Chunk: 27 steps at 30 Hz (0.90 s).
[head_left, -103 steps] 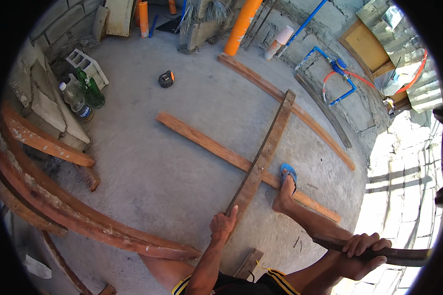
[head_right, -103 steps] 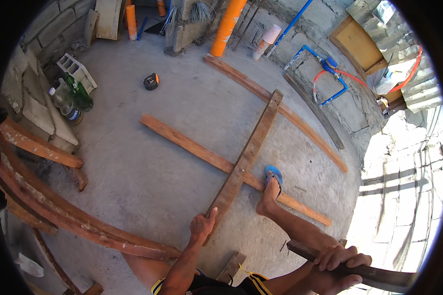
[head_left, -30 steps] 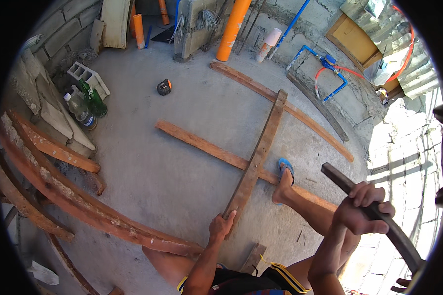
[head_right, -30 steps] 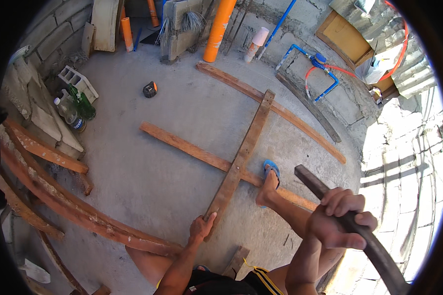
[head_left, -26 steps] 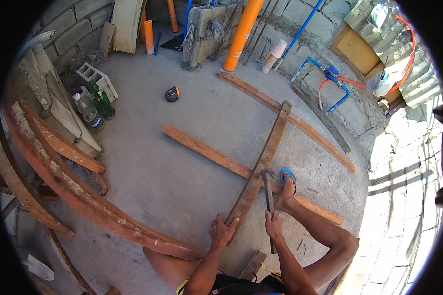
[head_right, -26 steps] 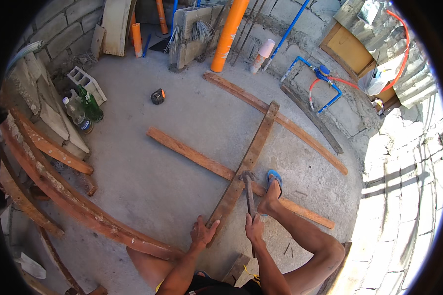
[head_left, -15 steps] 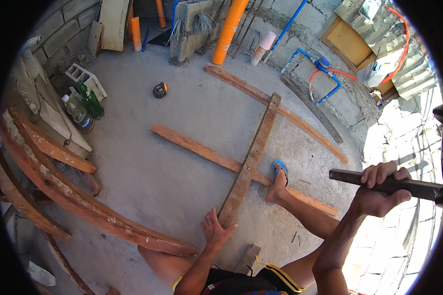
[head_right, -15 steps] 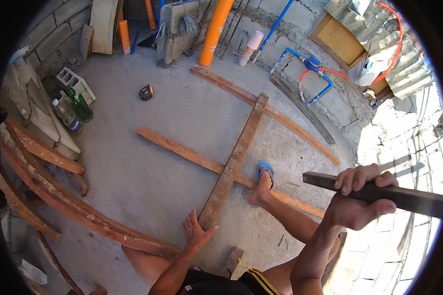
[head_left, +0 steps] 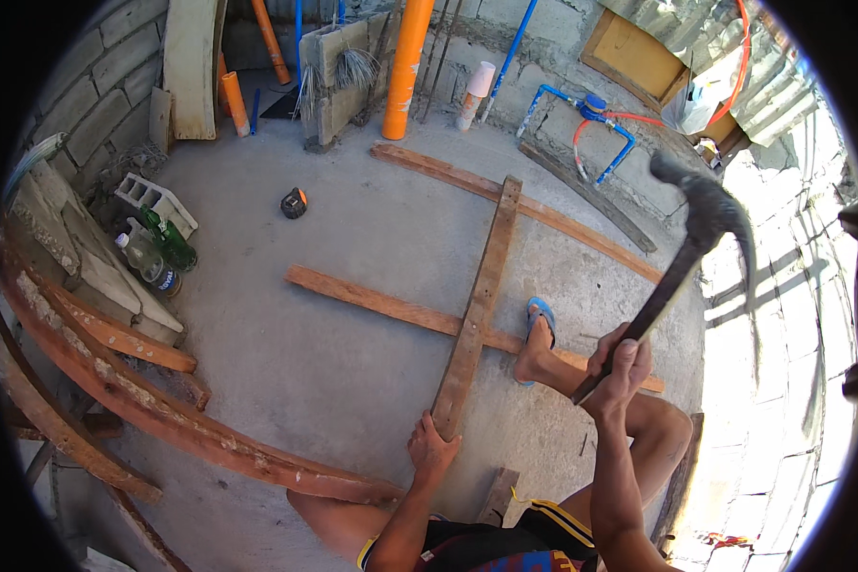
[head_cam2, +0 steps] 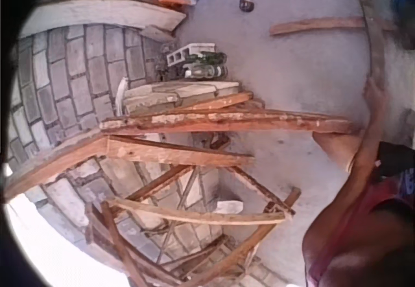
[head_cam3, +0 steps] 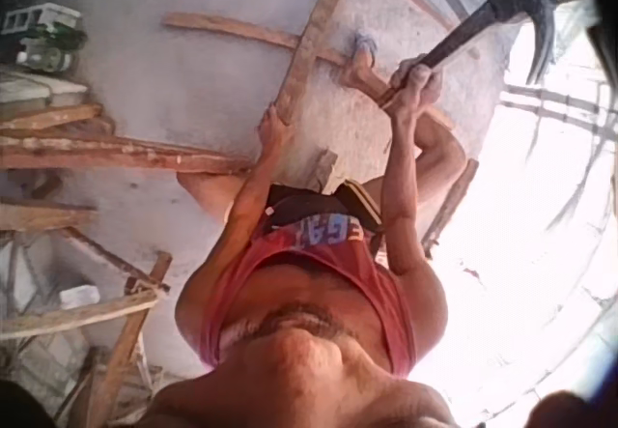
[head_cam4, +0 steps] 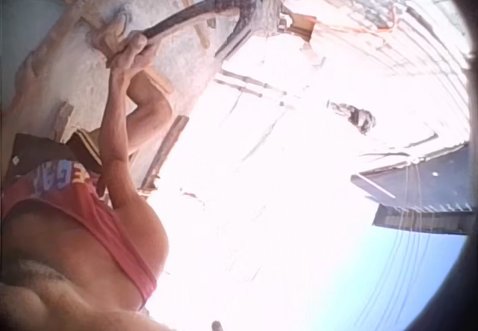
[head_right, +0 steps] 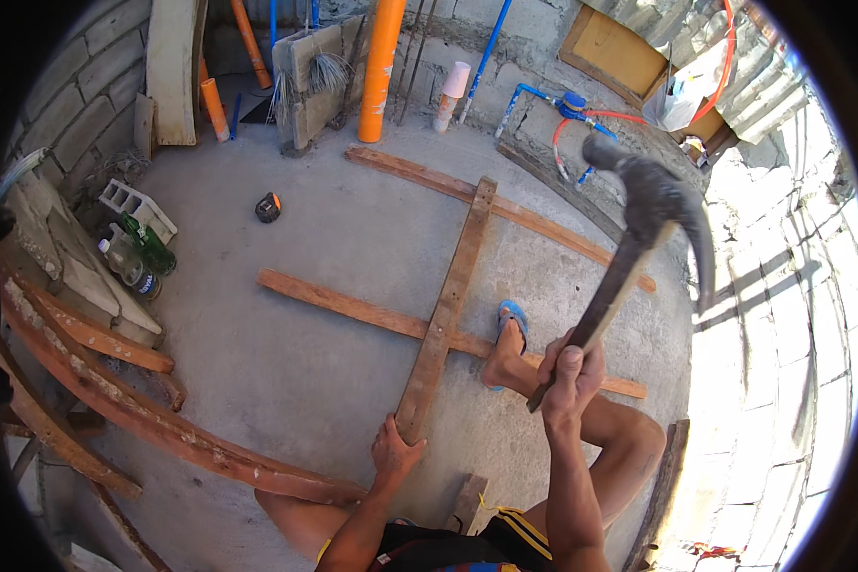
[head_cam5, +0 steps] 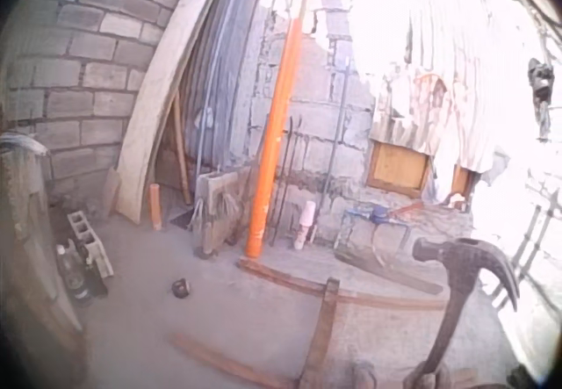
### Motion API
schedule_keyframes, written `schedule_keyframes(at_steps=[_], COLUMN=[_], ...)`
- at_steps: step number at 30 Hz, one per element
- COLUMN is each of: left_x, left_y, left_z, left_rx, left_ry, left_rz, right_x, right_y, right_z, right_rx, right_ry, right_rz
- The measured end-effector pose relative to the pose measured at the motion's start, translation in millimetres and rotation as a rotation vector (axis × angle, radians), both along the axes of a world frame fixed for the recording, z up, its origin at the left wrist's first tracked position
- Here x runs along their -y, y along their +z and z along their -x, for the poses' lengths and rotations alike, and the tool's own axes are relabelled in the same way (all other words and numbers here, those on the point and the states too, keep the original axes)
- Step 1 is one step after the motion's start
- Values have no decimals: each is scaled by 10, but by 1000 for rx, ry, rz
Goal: The person assembles a wooden frame on the floor by hammering nails into intersecting planks. They reposition the frame, add more planks, and use a tape measure to check dimensions.
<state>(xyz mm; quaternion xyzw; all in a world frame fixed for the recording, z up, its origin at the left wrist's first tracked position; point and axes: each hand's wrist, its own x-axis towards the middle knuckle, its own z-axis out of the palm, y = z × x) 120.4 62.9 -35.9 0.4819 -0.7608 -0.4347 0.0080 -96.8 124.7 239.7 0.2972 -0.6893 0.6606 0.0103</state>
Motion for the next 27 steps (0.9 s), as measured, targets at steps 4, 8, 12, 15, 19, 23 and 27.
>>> schedule_keyframes(at_steps=[4, 8, 12, 15, 19, 23, 27], left_x=[-19, 11, 101, 211, 308, 174, -54], left_y=[-57, 28, 136, 174, 161, 84, 99], left_z=[57, -10, -49, -31, -56, -128, -34], left_rx=[8, -58, -76, -162, -68, -18, 49], left_ry=[30, 82, 132, 298, 162, 104, -68], left_rz=[91, 149, -226, -427, -342, -214, 2], right_x=[285, 58, -155, -566, -1738, -2710, -3220], right_y=[84, -1522, -1537, -146, 1675, 2137, 1671], right_z=[42, -485, -620, -406, -366, -548, -40], right_rx=[-229, 94, 550, 669, 607, 228, 362], right_ry=[60, -192, -284, 10, -33, -372, -522], right_rz=[366, -1119, -770, -313, -185, -357, -382])
